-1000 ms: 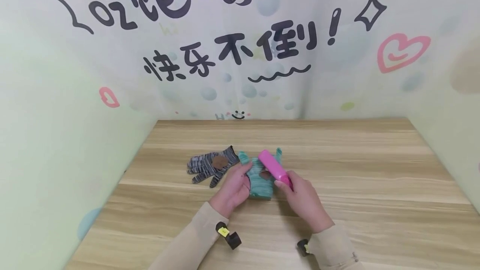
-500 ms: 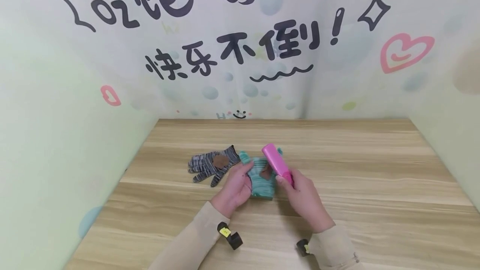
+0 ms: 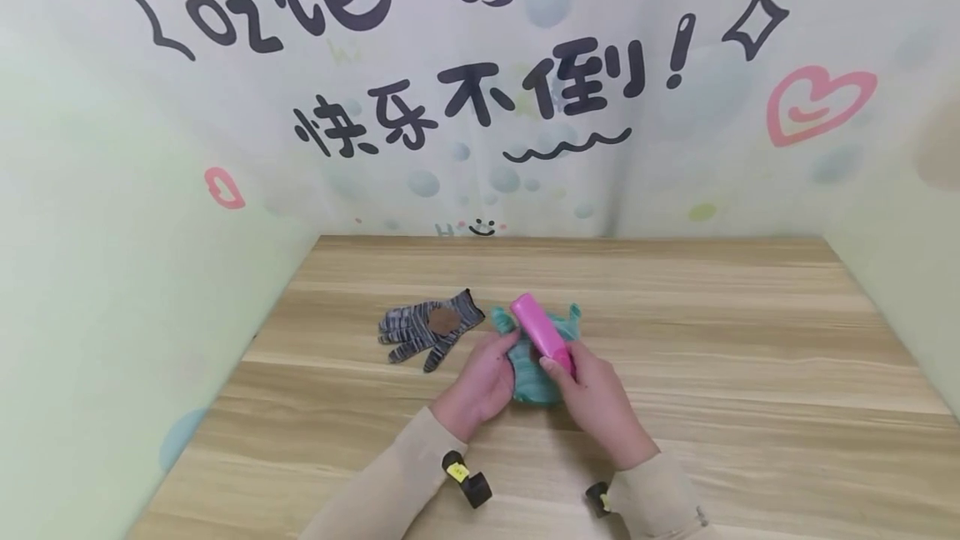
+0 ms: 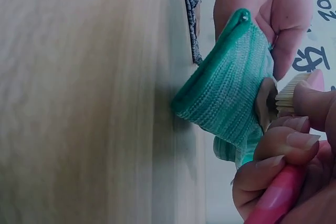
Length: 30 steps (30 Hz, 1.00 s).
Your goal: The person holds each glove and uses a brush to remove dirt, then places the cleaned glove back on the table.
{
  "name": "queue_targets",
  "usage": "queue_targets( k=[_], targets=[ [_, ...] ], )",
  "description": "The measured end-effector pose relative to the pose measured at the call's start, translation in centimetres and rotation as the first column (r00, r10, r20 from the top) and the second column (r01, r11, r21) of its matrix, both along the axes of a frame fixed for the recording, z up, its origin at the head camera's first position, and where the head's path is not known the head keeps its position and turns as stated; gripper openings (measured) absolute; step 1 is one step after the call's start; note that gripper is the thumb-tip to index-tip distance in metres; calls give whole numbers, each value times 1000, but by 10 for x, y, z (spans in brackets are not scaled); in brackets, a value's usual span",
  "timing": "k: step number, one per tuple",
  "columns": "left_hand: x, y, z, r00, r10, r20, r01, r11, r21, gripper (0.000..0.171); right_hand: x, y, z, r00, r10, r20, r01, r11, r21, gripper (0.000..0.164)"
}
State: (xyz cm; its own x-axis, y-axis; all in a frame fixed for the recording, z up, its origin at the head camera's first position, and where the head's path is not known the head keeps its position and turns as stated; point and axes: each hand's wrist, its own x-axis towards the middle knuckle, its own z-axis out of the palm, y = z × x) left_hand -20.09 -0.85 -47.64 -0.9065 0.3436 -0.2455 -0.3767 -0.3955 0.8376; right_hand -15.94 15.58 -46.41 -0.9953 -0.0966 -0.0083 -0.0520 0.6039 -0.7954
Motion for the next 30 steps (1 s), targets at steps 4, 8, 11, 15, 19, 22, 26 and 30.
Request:
queue_targets(
  k=[4, 8, 11, 15, 19, 22, 26, 30],
  targets=[
    [1, 1, 0, 1000, 8, -7, -8, 1000, -8, 43, 0, -1, 0, 1000, 13, -7, -13, 1000, 1, 38],
    [0, -1, 1, 1000, 31, 2, -31, 1000, -6, 42, -1, -2, 0, 999, 35, -11, -35, 999, 9, 37],
    [-1, -3, 2, 999, 49, 3, -49, 999, 3, 42, -2, -2, 3, 999, 45, -11, -45, 999, 18, 37],
    [-3, -4, 2, 999, 53, 1, -53, 999, 8, 41, -4, -2, 6, 999, 52, -6, -52, 998, 25, 37],
    [-6, -6, 4, 998, 59, 15, -60, 998, 13, 43, -6, 1, 7, 999, 53, -14, -52, 998, 34, 37],
    [-8, -9, 6, 997, 76, 24, -77, 997, 25, 43, -7, 2, 6, 998, 49, -26, -48, 998, 47, 41],
    [-8, -12, 7, 994, 97, 43, -98, 994, 40, 41, -8, 4, 4, 998, 53, -23, -52, 997, 55, 44],
    [-8, -12, 6, 993, 106, 61, -109, 993, 53, 39, -8, 5, 3, 998, 65, -9, -65, 996, 55, 42]
  ],
)
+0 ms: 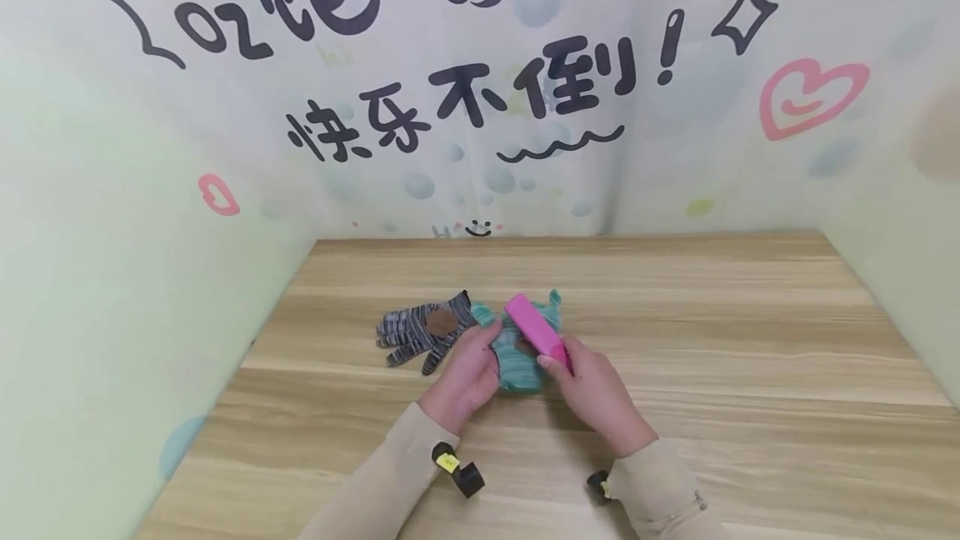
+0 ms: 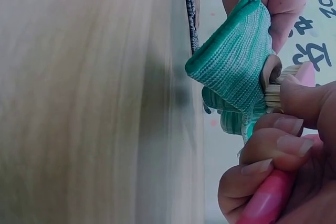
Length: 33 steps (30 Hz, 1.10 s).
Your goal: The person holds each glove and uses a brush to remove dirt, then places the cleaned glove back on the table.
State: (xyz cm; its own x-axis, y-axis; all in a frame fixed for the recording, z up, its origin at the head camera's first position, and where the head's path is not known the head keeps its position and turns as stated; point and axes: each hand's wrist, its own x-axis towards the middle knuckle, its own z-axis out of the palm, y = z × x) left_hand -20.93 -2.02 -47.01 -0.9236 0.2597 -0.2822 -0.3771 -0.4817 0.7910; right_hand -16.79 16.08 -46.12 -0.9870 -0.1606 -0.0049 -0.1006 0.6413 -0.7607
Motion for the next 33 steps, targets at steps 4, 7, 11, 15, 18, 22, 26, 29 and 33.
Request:
queue_targets(
  k=[4, 7, 11, 15, 18, 22, 26, 29, 33],
  targets=[
    [1, 0, -2, 1000, -4, -27, 4, 1000, 25, 39, -1, 0, 1, 1000, -1, 12, 1, 1000, 4, 42],
    [1, 0, -2, 999, -1, -32, 3, 999, 38, 38, -1, 1, 1, 1000, 1, 14, -1, 1000, 5, 43],
    [1, -1, 0, 1000, 4, -13, -4, 999, 45, 37, -1, 1, 2, 1000, -5, 12, 5, 1000, -4, 44],
    [2, -2, 0, 1000, 4, 1, -4, 999, 44, 40, -1, 2, 3, 999, -29, 33, 30, 999, -38, 47],
    [2, -2, 0, 1000, -4, 7, 3, 999, 35, 40, -1, 2, 3, 998, -39, 41, 41, 997, -61, 48],
    [2, 0, 0, 999, -24, -23, 24, 1000, 6, 38, 0, 1, 3, 999, -34, 14, 34, 997, -64, 49],
    [2, 2, -1, 998, -26, -57, 25, 1000, -18, 37, -1, -2, 4, 999, -29, -14, 29, 997, -65, 46],
    [3, 4, -4, 998, -22, -65, 20, 999, -28, 38, 0, -3, 4, 999, -29, -20, 28, 998, -65, 44],
    [4, 8, -6, 997, -28, -71, 27, 999, -22, 40, 1, -5, 6, 999, -28, -21, 27, 997, -69, 40]
  ],
)
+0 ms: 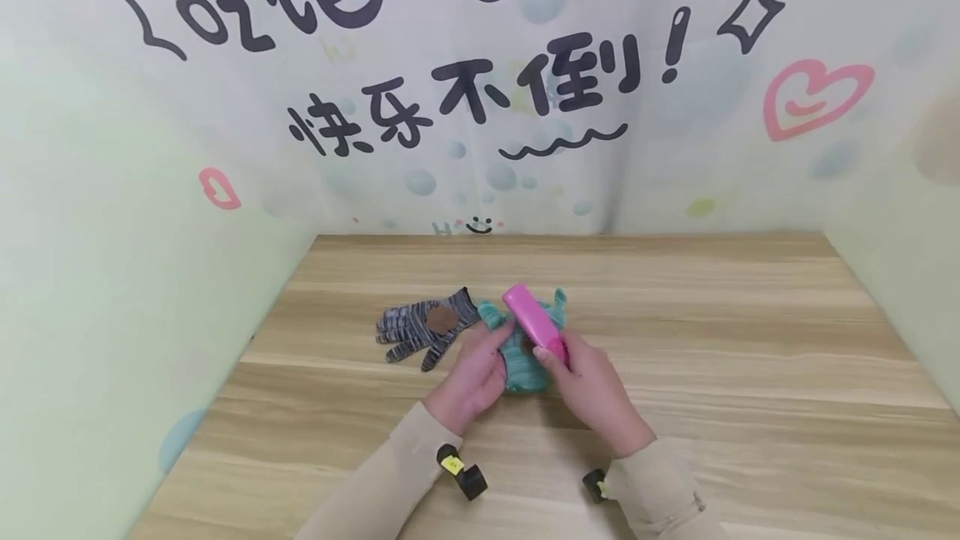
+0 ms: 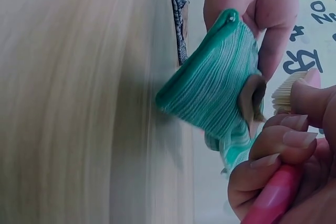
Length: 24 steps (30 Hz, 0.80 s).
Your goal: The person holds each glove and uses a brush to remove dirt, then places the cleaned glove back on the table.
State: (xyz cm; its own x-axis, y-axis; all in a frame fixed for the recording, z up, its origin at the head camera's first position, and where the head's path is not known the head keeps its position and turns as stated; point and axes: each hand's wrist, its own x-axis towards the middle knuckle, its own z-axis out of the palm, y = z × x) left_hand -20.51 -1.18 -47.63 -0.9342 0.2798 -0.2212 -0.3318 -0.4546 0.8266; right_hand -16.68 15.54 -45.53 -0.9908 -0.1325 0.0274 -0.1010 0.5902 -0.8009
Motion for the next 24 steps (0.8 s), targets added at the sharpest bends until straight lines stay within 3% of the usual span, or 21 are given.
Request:
queue_targets(
  k=[8, 24],
  targets=[
    [4, 6, 1, 1000, -21, 12, 21, 1000, 3, 44, 2, -5, 1, 1000, 12, 15, -12, 1000, 4, 37],
    [1, 0, 5, 999, 40, 30, -38, 998, -47, 42, 1, -3, -2, 1000, 23, 17, -23, 999, 35, 35]
  ],
)
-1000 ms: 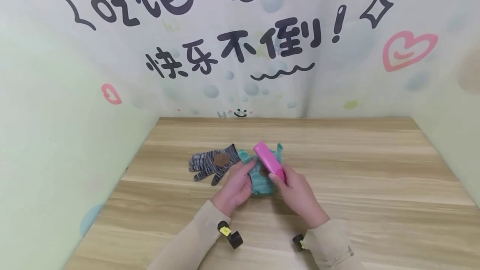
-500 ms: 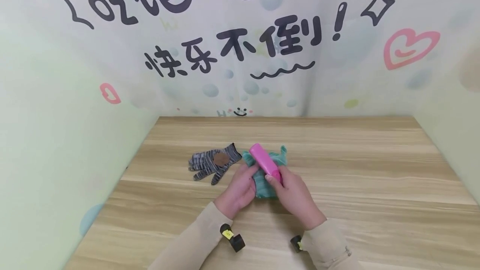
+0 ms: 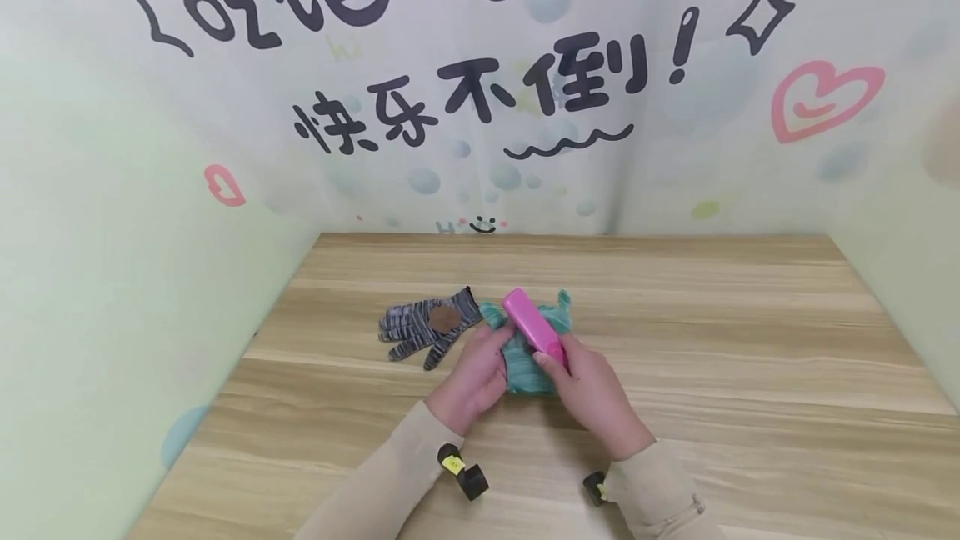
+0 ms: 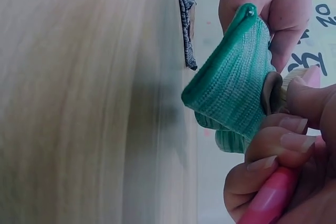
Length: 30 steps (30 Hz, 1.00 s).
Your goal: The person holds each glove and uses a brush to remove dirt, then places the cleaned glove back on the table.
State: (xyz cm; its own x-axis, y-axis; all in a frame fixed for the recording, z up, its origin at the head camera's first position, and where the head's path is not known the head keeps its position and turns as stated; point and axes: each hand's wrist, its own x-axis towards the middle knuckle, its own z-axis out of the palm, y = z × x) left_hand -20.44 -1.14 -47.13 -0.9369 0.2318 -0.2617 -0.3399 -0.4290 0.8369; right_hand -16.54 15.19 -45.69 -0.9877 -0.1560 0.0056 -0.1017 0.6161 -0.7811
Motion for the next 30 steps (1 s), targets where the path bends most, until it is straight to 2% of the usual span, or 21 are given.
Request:
queue_targets(
  k=[6, 18, 25, 30],
  targets=[
    [-2, -2, 0, 1000, 4, 10, -4, 1000, 6, 42, -1, 1, 1, 1000, -2, -1, 2, 1000, 12, 34],
    [-2, -5, 5, 1000, -9, -14, 9, 1000, 30, 43, -3, 3, 0, 1000, -2, -1, 2, 1000, 24, 34],
    [-2, -5, 4, 999, 31, -23, -30, 999, 33, 42, -3, 4, 2, 1000, 0, 15, 0, 1000, 24, 42],
    [-2, -5, 4, 999, 35, -23, -34, 999, 41, 41, -2, 5, 4, 1000, 3, 23, -3, 1000, 25, 41]
  ],
)
